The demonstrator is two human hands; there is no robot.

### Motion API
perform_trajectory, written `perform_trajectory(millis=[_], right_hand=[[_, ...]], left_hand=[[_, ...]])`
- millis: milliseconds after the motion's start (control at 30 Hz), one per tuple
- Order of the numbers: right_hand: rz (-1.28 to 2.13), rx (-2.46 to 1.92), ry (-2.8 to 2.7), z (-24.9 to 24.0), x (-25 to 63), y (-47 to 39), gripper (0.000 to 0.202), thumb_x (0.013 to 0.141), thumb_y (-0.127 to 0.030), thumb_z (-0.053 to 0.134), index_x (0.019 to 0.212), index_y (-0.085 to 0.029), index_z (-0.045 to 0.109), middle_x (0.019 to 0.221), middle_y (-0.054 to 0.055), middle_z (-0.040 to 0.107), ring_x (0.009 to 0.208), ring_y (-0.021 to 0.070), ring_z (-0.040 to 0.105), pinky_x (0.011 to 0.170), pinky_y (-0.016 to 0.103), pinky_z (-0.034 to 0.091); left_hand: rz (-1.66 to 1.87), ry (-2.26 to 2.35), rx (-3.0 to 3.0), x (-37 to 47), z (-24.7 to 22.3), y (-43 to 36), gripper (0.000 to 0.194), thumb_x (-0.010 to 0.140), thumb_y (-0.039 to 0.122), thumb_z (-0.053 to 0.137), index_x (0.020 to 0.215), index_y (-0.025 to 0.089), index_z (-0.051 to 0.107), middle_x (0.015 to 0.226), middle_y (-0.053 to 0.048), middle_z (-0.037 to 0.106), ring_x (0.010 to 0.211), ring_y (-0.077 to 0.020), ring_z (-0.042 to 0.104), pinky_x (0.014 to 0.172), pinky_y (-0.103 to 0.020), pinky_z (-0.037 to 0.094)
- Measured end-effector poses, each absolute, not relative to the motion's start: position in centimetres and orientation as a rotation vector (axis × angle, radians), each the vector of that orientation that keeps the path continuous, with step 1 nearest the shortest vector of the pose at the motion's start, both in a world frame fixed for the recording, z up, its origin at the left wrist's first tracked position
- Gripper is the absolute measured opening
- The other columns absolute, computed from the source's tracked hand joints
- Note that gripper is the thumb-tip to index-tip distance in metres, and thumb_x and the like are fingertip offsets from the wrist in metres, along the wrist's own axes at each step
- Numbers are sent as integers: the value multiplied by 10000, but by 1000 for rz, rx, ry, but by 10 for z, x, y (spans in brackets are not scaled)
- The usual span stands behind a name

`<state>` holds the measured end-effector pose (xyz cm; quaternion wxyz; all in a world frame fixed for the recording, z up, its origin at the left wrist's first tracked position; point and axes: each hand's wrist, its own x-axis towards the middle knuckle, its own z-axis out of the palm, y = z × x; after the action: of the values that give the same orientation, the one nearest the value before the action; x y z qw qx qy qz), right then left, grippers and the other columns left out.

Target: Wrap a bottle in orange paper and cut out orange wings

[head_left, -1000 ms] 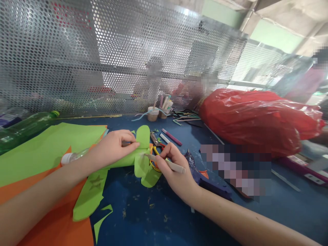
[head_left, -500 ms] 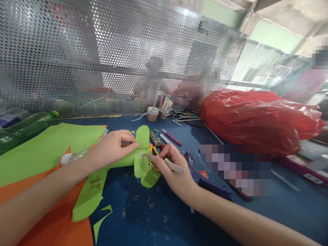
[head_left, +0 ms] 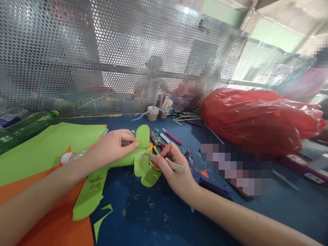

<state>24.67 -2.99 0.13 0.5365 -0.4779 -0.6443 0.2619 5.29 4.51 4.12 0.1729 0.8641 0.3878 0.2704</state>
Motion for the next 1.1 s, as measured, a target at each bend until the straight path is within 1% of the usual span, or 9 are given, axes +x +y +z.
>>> perform_trajectory(millis=[233, 367, 467, 600, 700, 833, 1100], right_hand=[[650, -1149, -1510, 3, 246, -31, 214, 827, -277, 553, 707, -241, 379, 598, -69, 447, 525, 113, 394, 504, 246, 334], [650, -1143, -1522, 2, 246, -31, 206, 821, -248, 547, 701, -238, 380, 604, -68, 439, 532, 110, 386, 506, 242, 333], [660, -1140, -1517, 1, 246, -30, 212, 835, -261, 554, 709, -236, 385, 612, -68, 443, 539, 110, 391, 515, 242, 337], [663, -1115, -1518, 1, 246, -29, 231, 832, -261, 571, 703, -236, 381, 604, -75, 429, 525, 103, 369, 498, 233, 319], [652, -1097, -1531, 2, 246, -28, 207, 831, -242, 555, 709, -237, 388, 608, -74, 430, 521, 101, 365, 487, 228, 309], [645, -1117, -1538, 1, 246, -28, 194, 812, -222, 536, 696, -238, 381, 599, -77, 413, 523, 103, 362, 490, 229, 315], [655, -1132, -1528, 2, 246, -30, 209, 805, -248, 553, 689, -238, 380, 598, -73, 421, 529, 107, 369, 498, 234, 324]], left_hand=[[752, 1110, 2459, 53, 42, 44, 285, 866, 356, 536, 653, 198, 641, 787, 2, 619, 711, -154, 572, 664, -271, 412], [753, 1106, 2468, 53, 42, 45, 286, 866, 364, 536, 659, 199, 646, 784, 1, 622, 708, -157, 575, 667, -274, 415], [753, 1108, 2466, 53, 41, 45, 286, 866, 374, 533, 682, 196, 662, 794, -4, 627, 723, -161, 580, 681, -279, 420], [757, 1122, 2456, 53, 42, 45, 287, 862, 374, 531, 682, 195, 664, 802, -8, 631, 729, -163, 581, 684, -280, 422], [757, 1123, 2456, 53, 41, 45, 285, 860, 372, 533, 682, 196, 667, 801, -7, 630, 727, -162, 581, 682, -278, 423], [755, 1108, 2467, 53, 40, 46, 292, 866, 376, 532, 677, 196, 662, 801, -3, 624, 724, -156, 579, 678, -273, 422], [763, 1105, 2452, 52, 41, 45, 295, 866, 376, 534, 666, 197, 657, 795, 1, 620, 716, -151, 574, 665, -271, 414]])
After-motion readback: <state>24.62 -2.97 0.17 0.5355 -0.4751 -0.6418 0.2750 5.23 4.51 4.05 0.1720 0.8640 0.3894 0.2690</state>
